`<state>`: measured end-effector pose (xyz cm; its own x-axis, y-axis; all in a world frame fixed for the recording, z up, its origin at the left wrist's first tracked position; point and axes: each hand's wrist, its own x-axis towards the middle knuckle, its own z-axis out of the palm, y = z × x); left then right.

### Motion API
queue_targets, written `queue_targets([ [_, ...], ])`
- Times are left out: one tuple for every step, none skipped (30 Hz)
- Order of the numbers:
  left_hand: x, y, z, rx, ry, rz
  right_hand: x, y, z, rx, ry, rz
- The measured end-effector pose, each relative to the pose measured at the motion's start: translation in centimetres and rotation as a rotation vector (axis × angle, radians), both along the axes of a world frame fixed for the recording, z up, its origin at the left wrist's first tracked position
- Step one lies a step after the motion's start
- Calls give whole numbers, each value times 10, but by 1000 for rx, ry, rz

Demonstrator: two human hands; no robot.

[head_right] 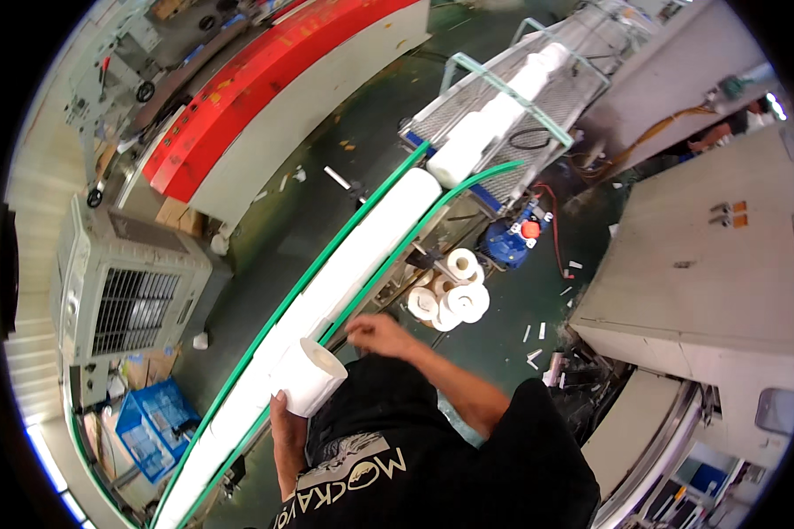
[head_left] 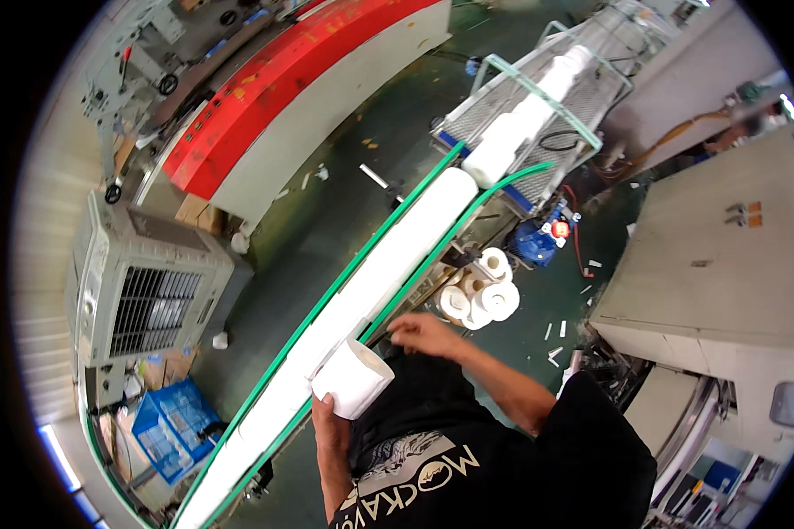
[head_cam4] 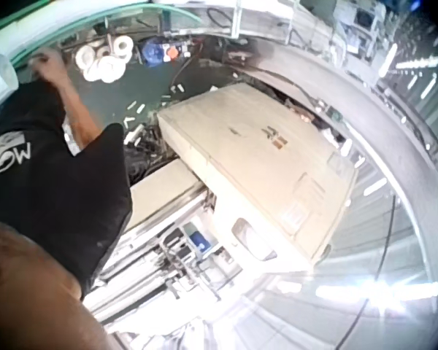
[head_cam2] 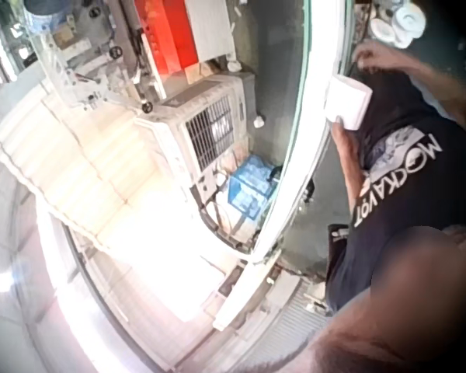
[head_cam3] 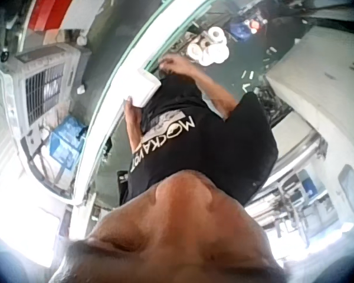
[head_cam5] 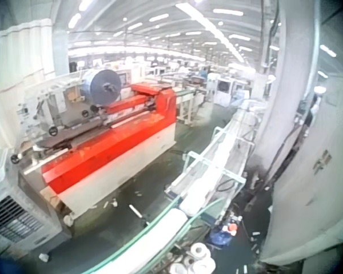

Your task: The person arranges paper rolls on a conveyor belt, aligning them and clearing jams, then picks up a long metal rod and approaches a large industrial machine.

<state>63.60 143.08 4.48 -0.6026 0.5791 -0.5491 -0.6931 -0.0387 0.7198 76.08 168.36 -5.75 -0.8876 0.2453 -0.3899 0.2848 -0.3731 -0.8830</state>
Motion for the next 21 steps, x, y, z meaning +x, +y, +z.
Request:
queue_targets([
  [-2, 0, -2, 18, -2, -23, 0, -17, 6, -44, -48, 14],
  [-4, -2, -2, 33, -1, -43, 2, -31, 8, -54, -45, 15],
  [-5, -3, -3, 48, 0, -61, 6, -39, 9, -66, -44, 18],
  [-7, -5, -3, 63, 24, -77, 8, -45, 12, -52, -58, 22],
  [-8, -7, -2, 79, 46, -90, 11, -49, 15, -39, -73, 28],
  [-10, -9, -2, 94, 69, -102, 15, -51, 18, -26, -89, 36],
  [-11, -16, -4, 98, 62, -94, 17, -53, 22, 15, -111, 39],
  [-13, -24, -7, 103, 56, -84, 18, -52, 24, 56, -133, 44],
  [-14, -30, -9, 108, 48, -72, 20, -49, 28, 98, -155, 50],
  [-15, -36, -10, 124, 51, -66, 21, -47, 34, 84, -160, 35],
  [-16, -41, -10, 135, 56, -62, 22, -47, 33, 117, -165, 20],
  [-16, -46, -9, 145, 60, -58, 23, -46, 32, 130, -170, 12],
  [-17, -51, -10, 141, 41, -45, 24, -46, 33, 139, -178, 2],
  [-17, -55, -11, 137, 23, -31, 23, -46, 32, 145, -173, -5],
  [-17, -61, -13, 134, 4, -18, 22, -49, 32, 127, -195, -22],
  [-18, -66, -16, 131, -3, -11, 20, -51, 32, 134, -193, -12],
  [-19, -71, -20, 128, -10, -4, 19, -53, 32, 142, -191, -3],
  [-19, -76, -22, 125, -17, 2, 19, -57, 32, 138, -198, 9],
  [-20, -80, -22, 124, -21, 6, 16, -60, 33, 139, -199, 22],
  [-21, -83, -23, 122, -26, 9, 14, -62, 34, 139, -199, 34],
  [-21, -85, -23, 120, -30, 12, 10, -62, 32, 148, -196, 44],
])
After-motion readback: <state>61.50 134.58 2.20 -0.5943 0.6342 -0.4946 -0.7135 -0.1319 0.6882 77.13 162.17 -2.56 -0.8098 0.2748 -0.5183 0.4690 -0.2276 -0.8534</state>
